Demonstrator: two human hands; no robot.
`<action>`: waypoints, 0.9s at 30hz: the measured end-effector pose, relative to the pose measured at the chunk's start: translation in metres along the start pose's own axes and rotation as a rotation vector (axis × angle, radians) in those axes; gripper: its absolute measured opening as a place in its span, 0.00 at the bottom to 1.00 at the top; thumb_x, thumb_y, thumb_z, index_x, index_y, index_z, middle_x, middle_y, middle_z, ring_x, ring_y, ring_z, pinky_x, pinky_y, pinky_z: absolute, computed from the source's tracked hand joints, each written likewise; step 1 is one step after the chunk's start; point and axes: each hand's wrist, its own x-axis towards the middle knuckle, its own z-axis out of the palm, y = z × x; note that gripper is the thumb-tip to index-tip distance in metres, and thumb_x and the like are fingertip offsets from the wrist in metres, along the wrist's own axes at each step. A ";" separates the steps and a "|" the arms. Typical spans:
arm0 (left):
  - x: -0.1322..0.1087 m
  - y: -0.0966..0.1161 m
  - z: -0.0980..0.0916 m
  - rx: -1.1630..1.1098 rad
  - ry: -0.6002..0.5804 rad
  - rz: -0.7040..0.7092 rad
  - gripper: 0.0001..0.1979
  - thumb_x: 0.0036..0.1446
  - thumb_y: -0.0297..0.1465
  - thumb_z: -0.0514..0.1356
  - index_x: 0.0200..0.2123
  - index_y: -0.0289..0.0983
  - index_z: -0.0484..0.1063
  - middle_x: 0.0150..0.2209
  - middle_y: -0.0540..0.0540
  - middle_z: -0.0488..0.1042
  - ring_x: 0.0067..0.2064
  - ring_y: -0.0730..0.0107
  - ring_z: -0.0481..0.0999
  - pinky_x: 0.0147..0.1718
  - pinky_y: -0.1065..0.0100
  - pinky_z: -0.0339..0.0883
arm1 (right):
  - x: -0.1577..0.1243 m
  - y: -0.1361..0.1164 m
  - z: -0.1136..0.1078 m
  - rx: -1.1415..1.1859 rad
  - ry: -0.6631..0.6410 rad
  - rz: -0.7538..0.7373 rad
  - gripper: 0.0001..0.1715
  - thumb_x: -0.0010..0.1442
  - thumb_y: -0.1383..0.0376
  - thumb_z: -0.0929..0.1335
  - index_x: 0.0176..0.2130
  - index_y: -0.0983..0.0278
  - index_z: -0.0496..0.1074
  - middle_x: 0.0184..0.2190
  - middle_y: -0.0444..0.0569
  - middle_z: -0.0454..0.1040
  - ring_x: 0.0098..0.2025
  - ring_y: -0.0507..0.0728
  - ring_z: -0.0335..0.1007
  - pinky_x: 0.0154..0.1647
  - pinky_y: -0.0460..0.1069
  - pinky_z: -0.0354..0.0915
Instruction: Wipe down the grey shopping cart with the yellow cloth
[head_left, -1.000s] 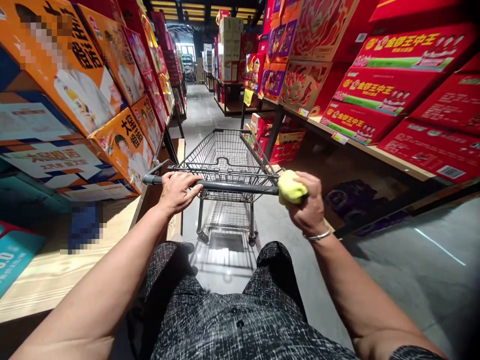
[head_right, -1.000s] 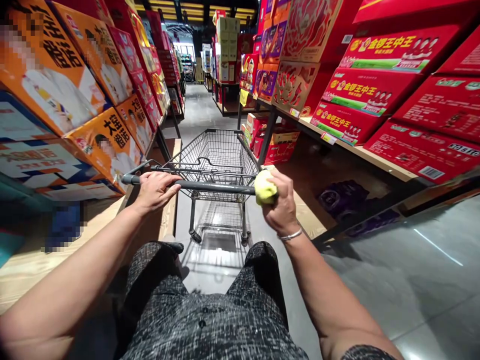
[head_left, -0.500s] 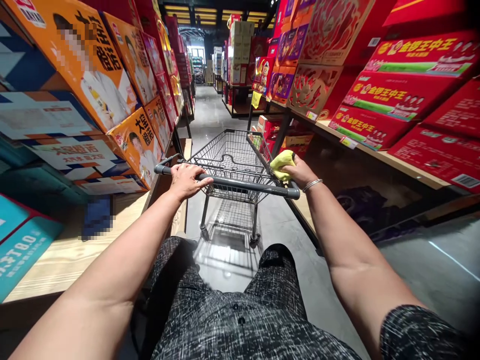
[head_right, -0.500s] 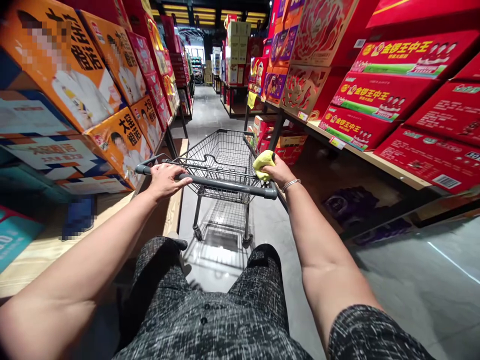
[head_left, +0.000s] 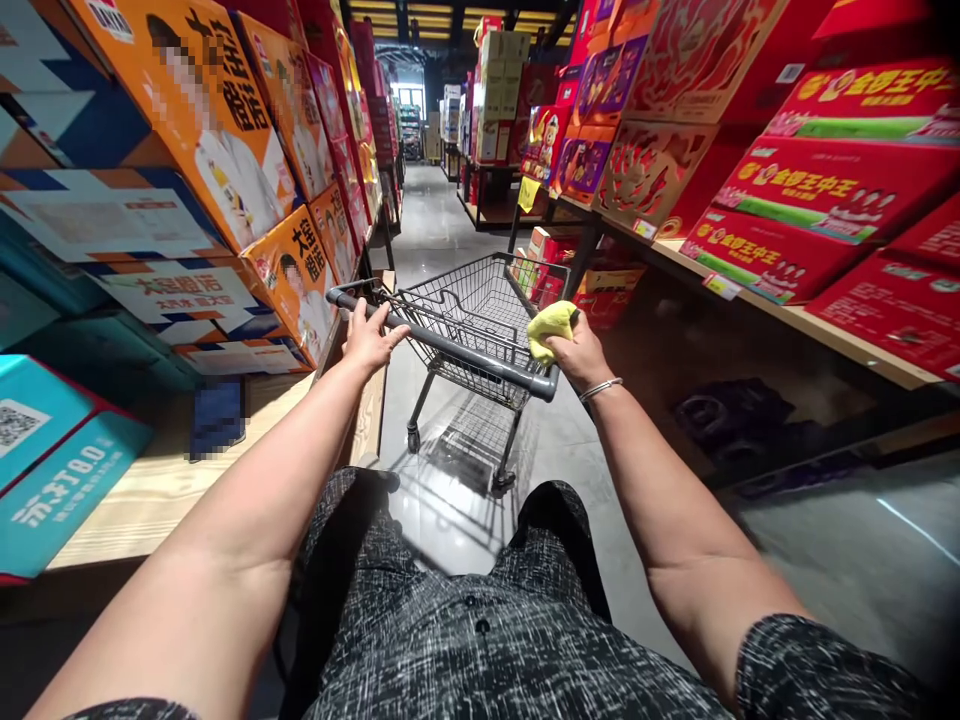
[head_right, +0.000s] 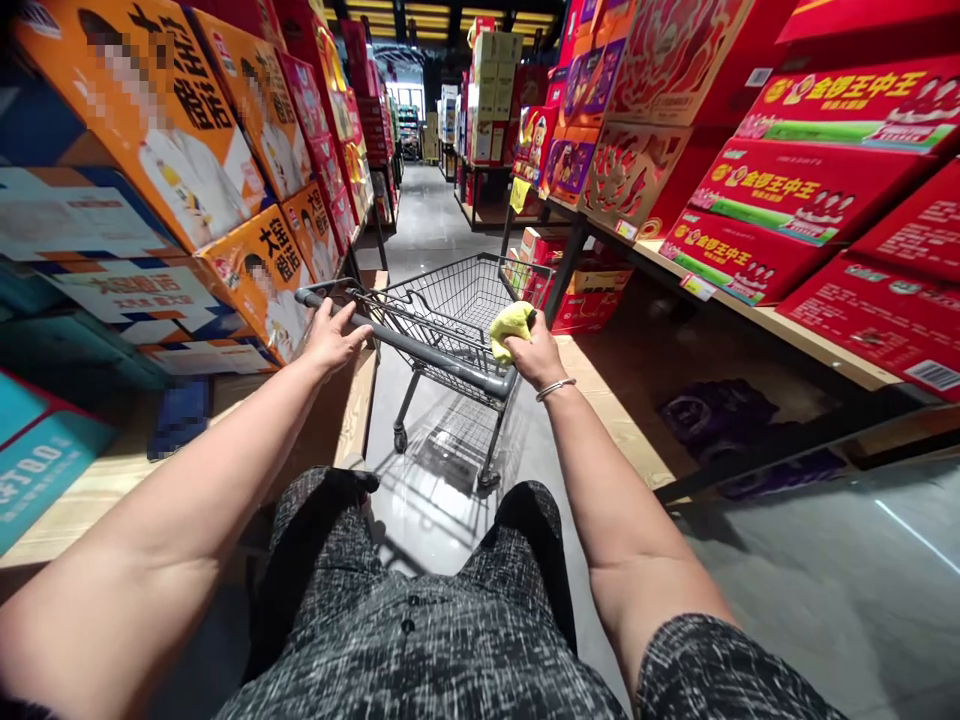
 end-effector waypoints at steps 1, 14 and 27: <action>-0.003 0.004 0.001 0.007 0.035 -0.041 0.36 0.57 0.46 0.65 0.68 0.46 0.66 0.75 0.39 0.49 0.75 0.39 0.49 0.71 0.41 0.49 | -0.002 -0.003 0.004 -0.039 0.007 -0.016 0.35 0.43 0.58 0.69 0.52 0.60 0.66 0.44 0.51 0.77 0.48 0.65 0.74 0.56 0.64 0.70; -0.125 0.090 0.020 0.087 -0.131 0.460 0.25 0.72 0.41 0.49 0.66 0.39 0.65 0.60 0.40 0.76 0.62 0.54 0.70 0.65 0.47 0.55 | -0.047 -0.035 0.082 -0.153 0.075 -0.103 0.29 0.61 0.56 0.66 0.57 0.60 0.54 0.47 0.57 0.75 0.47 0.66 0.75 0.50 0.62 0.72; -0.096 0.049 -0.028 0.426 -0.071 0.339 0.28 0.73 0.43 0.44 0.38 0.38 0.82 0.47 0.37 0.82 0.60 0.50 0.76 0.61 0.50 0.65 | -0.070 -0.025 0.139 0.022 -0.035 -0.421 0.29 0.67 0.58 0.65 0.61 0.60 0.51 0.54 0.59 0.69 0.50 0.59 0.74 0.51 0.55 0.73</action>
